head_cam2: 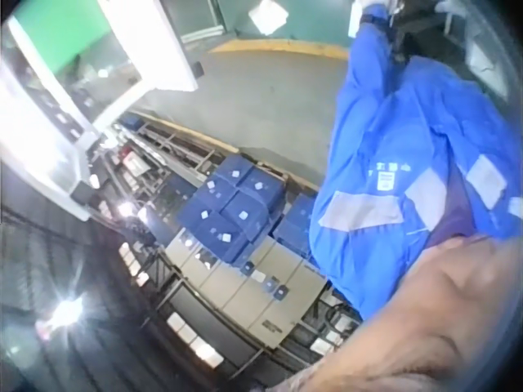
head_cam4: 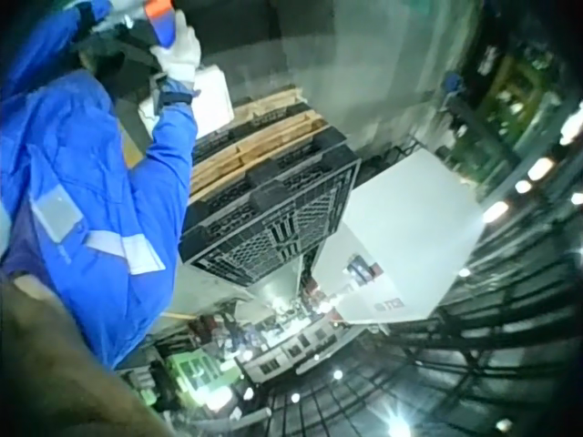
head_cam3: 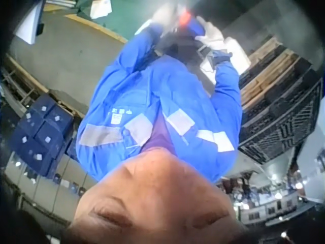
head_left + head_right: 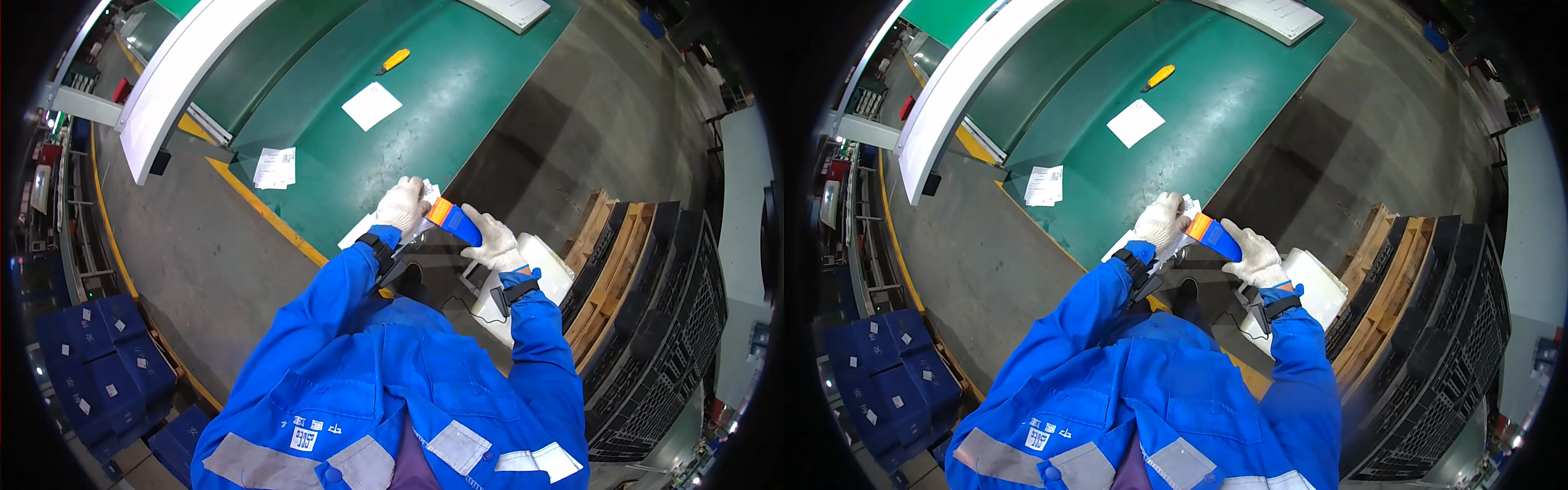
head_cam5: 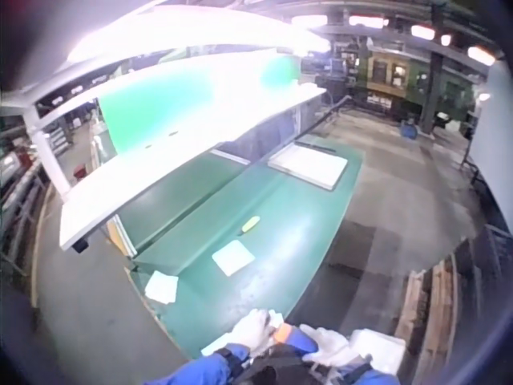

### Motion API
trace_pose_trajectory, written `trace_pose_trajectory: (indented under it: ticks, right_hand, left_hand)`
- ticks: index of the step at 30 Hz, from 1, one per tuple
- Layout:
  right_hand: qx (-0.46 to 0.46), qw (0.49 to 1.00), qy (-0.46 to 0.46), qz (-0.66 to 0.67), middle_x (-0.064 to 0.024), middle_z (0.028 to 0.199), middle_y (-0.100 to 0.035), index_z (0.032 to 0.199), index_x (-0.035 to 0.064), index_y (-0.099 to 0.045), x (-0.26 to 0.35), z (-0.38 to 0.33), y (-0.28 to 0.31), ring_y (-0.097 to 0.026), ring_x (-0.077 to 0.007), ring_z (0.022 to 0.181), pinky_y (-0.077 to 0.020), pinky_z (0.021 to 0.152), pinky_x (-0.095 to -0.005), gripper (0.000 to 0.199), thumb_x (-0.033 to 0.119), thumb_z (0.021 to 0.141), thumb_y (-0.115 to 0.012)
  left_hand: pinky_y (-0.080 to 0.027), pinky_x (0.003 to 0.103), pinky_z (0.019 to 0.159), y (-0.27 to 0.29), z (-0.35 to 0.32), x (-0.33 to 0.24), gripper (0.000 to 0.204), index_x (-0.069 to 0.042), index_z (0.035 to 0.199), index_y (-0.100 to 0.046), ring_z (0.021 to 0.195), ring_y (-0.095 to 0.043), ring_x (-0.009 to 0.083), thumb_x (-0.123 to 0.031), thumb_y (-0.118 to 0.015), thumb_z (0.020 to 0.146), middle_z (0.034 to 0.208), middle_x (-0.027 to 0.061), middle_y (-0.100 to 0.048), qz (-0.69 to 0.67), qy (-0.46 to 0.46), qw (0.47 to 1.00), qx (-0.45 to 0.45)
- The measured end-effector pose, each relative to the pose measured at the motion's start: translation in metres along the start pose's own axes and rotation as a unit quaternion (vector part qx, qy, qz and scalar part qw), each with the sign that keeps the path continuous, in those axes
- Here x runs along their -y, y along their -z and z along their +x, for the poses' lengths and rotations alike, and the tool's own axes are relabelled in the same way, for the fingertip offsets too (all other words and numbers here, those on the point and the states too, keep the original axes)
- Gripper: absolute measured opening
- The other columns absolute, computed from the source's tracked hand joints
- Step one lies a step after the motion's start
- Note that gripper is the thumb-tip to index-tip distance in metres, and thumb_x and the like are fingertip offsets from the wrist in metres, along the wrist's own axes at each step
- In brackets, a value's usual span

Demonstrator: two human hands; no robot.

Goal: The person picks up and folds paper slips by hand, walks to a stack of blue bins to stick the slips onto them, and returns to the table to apply tape to more paper slips using a tape dispenser.

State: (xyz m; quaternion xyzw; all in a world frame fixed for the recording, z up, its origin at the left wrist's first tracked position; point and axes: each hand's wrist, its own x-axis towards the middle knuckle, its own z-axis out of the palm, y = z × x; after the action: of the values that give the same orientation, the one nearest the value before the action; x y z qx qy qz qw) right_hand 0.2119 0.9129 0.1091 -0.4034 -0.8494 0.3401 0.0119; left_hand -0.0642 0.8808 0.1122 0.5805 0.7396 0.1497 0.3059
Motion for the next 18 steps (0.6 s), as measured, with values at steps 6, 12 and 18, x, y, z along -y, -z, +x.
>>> trace_pose_trajectory:
  ticks: [6,12,18]
  right_hand:
    - [-0.021,0.999,-0.010,-0.029,-0.0194,0.117,-0.069,0.163,0.0212,-0.048,-0.011,-0.018,0.002,-0.067,-0.0437,0.114,-0.0553,0.099,-0.0526,0.098,0.029,0.073,-0.085]
    - [-0.020,0.993,-0.020,-0.116,-0.0167,0.109,-0.070,0.157,0.0215,-0.056,-0.017,-0.051,0.024,-0.069,-0.0420,0.106,-0.0553,0.095,-0.0529,0.089,0.029,0.073,-0.082]
    - [0.026,0.987,-0.115,-0.113,-0.0175,0.105,-0.078,0.150,0.0200,-0.062,0.010,-0.005,-0.006,-0.074,-0.0413,0.103,-0.0580,0.092,-0.0528,0.077,0.031,0.076,-0.081]
  left_hand:
    - [-0.055,0.050,0.098,0.002,0.003,-0.003,0.039,-0.007,0.119,-0.065,0.113,-0.069,0.0433,-0.029,-0.080,0.091,0.122,0.0217,-0.066,0.003,0.015,1.000,0.006]
    - [-0.055,0.051,0.098,0.001,0.003,-0.002,0.040,-0.007,0.118,-0.065,0.114,-0.068,0.0440,-0.029,-0.081,0.089,0.121,0.0218,-0.065,-0.004,0.025,1.000,0.016]
    - [-0.055,0.052,0.098,-0.001,0.005,0.002,0.038,-0.007,0.117,-0.065,0.113,-0.068,0.0443,-0.028,-0.080,0.089,0.120,0.0221,-0.065,-0.010,0.015,1.000,0.005]
